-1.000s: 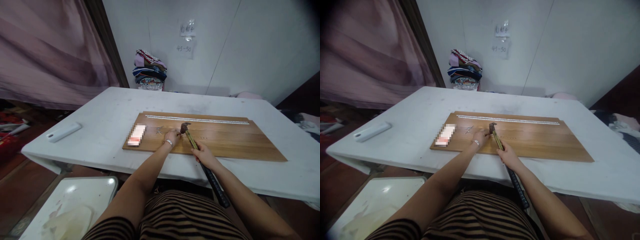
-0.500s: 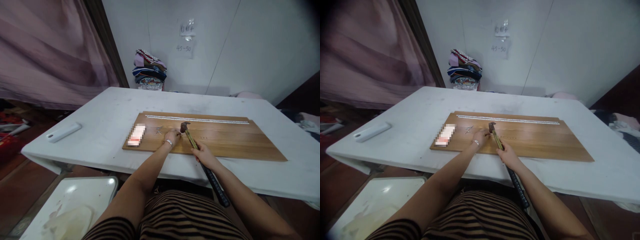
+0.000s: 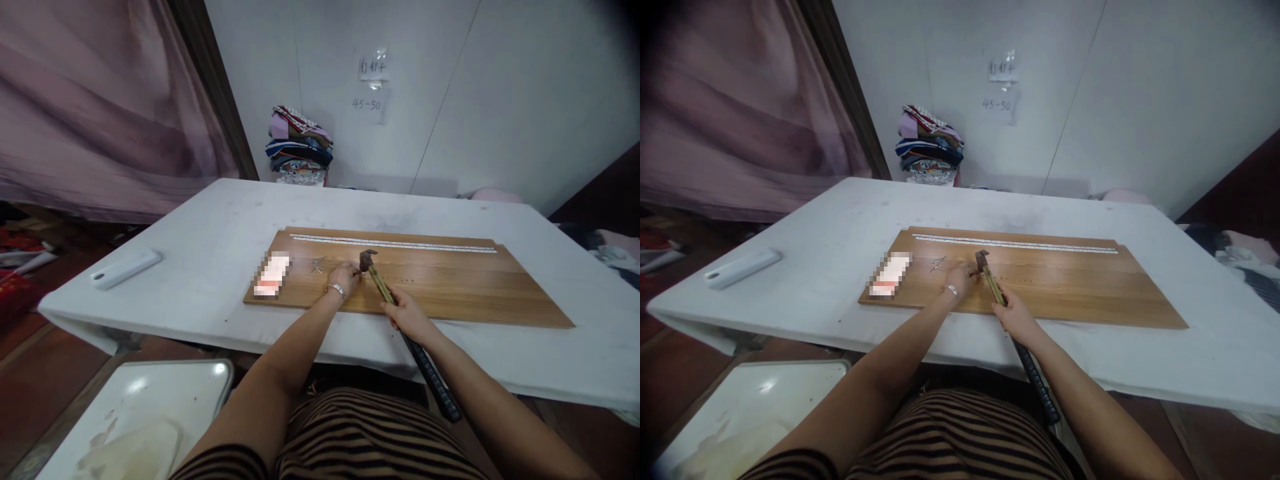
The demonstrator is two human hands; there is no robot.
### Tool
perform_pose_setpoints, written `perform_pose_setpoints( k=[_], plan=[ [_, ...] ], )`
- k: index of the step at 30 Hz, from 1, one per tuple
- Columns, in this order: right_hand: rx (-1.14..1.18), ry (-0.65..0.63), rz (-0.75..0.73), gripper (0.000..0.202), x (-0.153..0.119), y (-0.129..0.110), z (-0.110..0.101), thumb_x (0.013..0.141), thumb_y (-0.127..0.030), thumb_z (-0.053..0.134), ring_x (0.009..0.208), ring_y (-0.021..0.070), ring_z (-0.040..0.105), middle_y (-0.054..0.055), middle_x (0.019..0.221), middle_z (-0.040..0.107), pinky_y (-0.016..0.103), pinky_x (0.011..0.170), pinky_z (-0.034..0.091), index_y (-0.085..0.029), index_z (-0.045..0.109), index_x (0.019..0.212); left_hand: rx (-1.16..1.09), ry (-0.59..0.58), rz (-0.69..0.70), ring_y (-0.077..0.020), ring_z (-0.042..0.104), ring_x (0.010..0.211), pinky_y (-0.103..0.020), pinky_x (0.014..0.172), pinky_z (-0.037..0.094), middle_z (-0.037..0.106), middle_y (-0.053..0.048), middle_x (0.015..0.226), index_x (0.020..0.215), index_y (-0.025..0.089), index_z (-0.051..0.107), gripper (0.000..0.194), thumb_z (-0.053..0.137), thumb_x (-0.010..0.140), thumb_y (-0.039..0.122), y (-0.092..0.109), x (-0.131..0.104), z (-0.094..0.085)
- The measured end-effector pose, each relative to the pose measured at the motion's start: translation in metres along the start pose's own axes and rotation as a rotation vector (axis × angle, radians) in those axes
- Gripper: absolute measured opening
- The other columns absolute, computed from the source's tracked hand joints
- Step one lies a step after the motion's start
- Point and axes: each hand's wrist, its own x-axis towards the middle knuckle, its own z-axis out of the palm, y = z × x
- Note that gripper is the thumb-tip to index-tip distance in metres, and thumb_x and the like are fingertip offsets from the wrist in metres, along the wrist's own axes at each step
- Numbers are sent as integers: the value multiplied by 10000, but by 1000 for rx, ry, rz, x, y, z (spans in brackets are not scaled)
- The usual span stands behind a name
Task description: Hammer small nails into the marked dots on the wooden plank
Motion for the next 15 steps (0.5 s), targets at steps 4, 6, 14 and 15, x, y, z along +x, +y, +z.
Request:
perform_pose_setpoints(
  k=[4,6,14,15],
  plan=[
    [-17,-2,10,915,0,0,0,775,-392,648,414,139,439,-127,535,437,246,424,364,-125,564,1646,0,-4,-7,-222,730,1295,-285,1088,563,801,-32,1440,1279,322,889,325,642,1073,280,0,0,1],
    [-9,4,2,930,-1,0,0,772,-380,647,420,142,446,-121,539,457,247,426,371,-116,546,1658,25,-7,-15,-225,737,1278,-279,1062,567,806,-45,1412,1266,313,896,328,624,1084,299,0,0,0],
    [-14,-3,2,847,-1,0,1,784,-370,647,413,134,444,-121,553,457,245,424,367,-149,601,1600,27,-1,-18,-224,739,1263,-288,1069,566,812,-43,1398,1255,314,901,315,651,1066,286,1,0,0],
    [-17,-2,1,839,-1,0,1,786,-370,647,415,133,443,-122,551,453,244,426,364,-148,606,1593,27,-3,-19,-225,739,1262,-291,1070,566,814,-43,1393,1250,314,903,311,654,1066,288,1,0,0]
  ],
)
